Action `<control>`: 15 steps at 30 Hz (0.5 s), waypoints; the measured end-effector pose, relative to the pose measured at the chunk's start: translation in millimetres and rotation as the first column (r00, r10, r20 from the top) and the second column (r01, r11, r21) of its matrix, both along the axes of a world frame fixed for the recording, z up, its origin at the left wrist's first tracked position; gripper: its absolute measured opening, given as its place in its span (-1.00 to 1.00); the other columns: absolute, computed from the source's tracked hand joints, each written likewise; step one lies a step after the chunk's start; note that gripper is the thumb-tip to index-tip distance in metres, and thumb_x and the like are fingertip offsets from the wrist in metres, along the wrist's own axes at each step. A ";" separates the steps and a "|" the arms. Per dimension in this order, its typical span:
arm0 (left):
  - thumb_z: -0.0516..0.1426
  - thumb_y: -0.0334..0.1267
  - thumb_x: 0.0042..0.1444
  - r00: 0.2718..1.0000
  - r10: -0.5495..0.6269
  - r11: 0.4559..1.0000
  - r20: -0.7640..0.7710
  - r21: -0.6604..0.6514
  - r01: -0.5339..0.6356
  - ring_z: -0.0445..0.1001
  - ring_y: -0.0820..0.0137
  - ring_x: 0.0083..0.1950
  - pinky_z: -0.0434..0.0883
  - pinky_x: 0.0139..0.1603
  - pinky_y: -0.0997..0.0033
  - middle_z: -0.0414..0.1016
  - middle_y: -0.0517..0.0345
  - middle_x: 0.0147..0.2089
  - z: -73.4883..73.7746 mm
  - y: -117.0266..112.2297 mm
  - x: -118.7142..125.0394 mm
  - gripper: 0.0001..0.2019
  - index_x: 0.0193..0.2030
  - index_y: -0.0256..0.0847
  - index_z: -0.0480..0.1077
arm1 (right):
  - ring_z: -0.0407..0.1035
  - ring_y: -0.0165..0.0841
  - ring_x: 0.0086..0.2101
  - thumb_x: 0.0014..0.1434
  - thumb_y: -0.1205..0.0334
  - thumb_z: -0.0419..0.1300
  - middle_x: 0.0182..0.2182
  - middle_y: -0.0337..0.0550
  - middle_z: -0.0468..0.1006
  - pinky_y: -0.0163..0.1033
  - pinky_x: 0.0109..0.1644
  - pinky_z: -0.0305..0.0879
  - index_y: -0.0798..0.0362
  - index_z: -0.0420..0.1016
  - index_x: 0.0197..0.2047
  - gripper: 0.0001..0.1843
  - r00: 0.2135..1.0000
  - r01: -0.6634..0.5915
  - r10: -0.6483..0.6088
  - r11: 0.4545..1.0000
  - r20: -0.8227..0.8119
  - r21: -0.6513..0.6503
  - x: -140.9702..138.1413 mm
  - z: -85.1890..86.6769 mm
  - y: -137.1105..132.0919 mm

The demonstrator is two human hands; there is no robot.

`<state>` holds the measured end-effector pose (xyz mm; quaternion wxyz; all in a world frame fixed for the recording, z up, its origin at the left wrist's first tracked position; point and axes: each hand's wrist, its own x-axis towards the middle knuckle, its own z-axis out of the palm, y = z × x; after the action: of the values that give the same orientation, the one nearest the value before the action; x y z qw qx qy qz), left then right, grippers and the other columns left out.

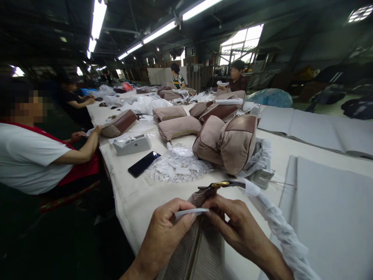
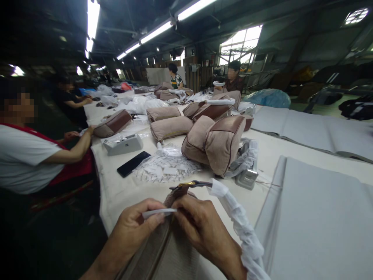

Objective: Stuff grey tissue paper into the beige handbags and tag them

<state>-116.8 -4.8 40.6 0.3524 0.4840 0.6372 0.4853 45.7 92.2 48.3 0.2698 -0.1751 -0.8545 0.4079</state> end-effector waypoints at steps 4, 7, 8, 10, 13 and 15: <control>0.07 -0.27 0.17 0.988 0.024 0.987 -0.151 0.158 0.000 0.39 0.46 -0.29 0.31 -0.25 0.53 0.39 0.21 -0.38 4.7 -0.1 3.4 -0.85 -0.39 -0.20 0.39 | 0.28 -0.50 -0.49 0.20 0.29 0.10 -0.43 -0.33 0.46 -0.41 -0.42 0.11 -0.05 0.36 -0.10 -0.82 0.991 -0.050 0.049 0.999 0.122 0.002 -3.4 15.0 -0.8; 0.04 -0.32 0.18 0.954 0.050 0.974 -0.296 0.226 0.019 0.38 0.48 -0.32 0.31 -0.27 0.55 0.37 0.21 -0.39 8.0 0.2 6.4 -0.83 -0.41 -0.20 0.39 | 0.30 -0.50 -0.48 0.19 0.32 0.10 -0.44 -0.33 0.48 -0.42 -0.41 0.12 -0.06 0.41 -0.14 -0.83 0.980 -0.095 0.088 0.995 0.177 0.034 -6.7 22.5 5.3; 0.05 -0.31 0.18 0.956 0.046 0.978 -0.291 0.209 0.016 0.39 0.48 -0.33 0.31 -0.28 0.56 0.38 0.21 -0.39 7.2 -0.1 6.6 -0.84 -0.38 -0.19 0.41 | 0.31 -0.50 -0.48 0.21 0.31 0.08 -0.46 -0.32 0.48 -0.42 -0.41 0.12 -0.04 0.43 -0.20 -0.87 0.981 -0.094 0.086 0.995 0.172 0.038 -7.4 22.5 8.0; 0.09 -0.25 0.17 0.984 0.028 0.991 -0.178 0.135 -0.003 0.42 0.48 -0.34 0.34 -0.30 0.56 0.44 0.22 -0.38 2.5 -0.8 6.1 -0.89 -0.27 -0.16 0.44 | 0.29 -0.51 -0.50 0.24 0.27 0.06 -0.50 -0.31 0.45 -0.43 -0.43 0.11 0.00 0.43 -0.28 -0.87 0.987 -0.078 0.072 0.997 0.141 0.031 -7.9 19.7 12.7; 0.12 -0.17 0.14 0.997 0.047 0.998 0.056 0.046 -0.049 0.44 0.48 -0.38 0.36 -0.33 0.58 0.47 0.24 -0.42 -6.7 -0.9 5.1 -0.83 -0.18 -0.15 0.43 | 0.24 -0.53 -0.55 0.25 0.27 0.05 -0.56 -0.32 0.39 -0.44 -0.47 0.08 0.05 0.40 -0.33 -0.85 0.992 -0.070 0.069 0.997 0.102 0.013 -7.5 13.6 15.2; 0.13 -0.14 0.13 0.985 0.078 0.996 0.152 0.033 -0.084 0.43 0.49 -0.42 0.37 -0.35 0.59 0.46 0.24 -0.45 -10.7 0.6 5.9 -0.82 -0.20 -0.17 0.42 | 0.21 -0.54 -0.57 0.24 0.32 0.05 -0.59 -0.34 0.34 -0.45 -0.48 0.07 0.06 0.38 -0.35 -0.86 0.993 -0.082 0.081 0.997 0.085 0.014 -7.4 11.2 14.2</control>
<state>-110.8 -4.2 29.9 0.3699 0.4264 0.6185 0.5466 38.3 106.4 59.6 0.2181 -0.1549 -0.8752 0.4031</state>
